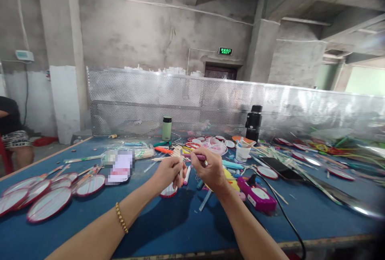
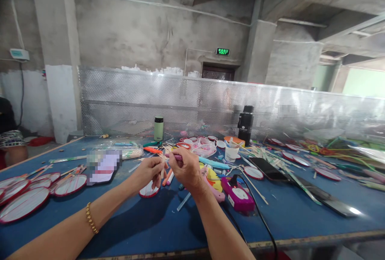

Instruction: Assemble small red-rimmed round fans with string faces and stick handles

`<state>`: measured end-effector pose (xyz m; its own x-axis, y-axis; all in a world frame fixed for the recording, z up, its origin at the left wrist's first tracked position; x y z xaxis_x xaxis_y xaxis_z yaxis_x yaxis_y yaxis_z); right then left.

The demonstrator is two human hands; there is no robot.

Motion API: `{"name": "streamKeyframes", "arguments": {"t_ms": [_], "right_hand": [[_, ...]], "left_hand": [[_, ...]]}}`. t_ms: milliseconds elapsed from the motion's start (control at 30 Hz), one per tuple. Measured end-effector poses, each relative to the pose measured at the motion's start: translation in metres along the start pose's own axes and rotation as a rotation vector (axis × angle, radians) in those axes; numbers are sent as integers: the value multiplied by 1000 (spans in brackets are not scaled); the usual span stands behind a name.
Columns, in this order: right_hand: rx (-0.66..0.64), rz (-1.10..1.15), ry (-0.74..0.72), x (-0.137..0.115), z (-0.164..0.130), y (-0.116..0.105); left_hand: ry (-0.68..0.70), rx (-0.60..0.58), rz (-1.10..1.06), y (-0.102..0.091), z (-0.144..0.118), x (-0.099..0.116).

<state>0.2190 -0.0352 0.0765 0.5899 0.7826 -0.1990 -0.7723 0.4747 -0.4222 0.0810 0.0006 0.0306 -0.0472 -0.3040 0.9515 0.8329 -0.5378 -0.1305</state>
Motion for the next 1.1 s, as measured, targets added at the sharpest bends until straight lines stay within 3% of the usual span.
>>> {"name": "streamKeyframes", "arguments": {"t_ms": [1100], "right_hand": [[4,3,0,-2,1,-1]], "left_hand": [[-4,14,5,0,0,0]]}}
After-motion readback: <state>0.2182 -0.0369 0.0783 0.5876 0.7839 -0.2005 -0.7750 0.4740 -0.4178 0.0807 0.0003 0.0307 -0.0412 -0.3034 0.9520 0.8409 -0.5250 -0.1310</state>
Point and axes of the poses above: each hand's wrist, its own z-axis towards the middle knuckle, its own y-axis out of the palm, x = y × z, the point moved 3 cm from there along z, towards the middle knuckle, and after that the axes turned 6 degrees about -x, right-handed, at the moved point
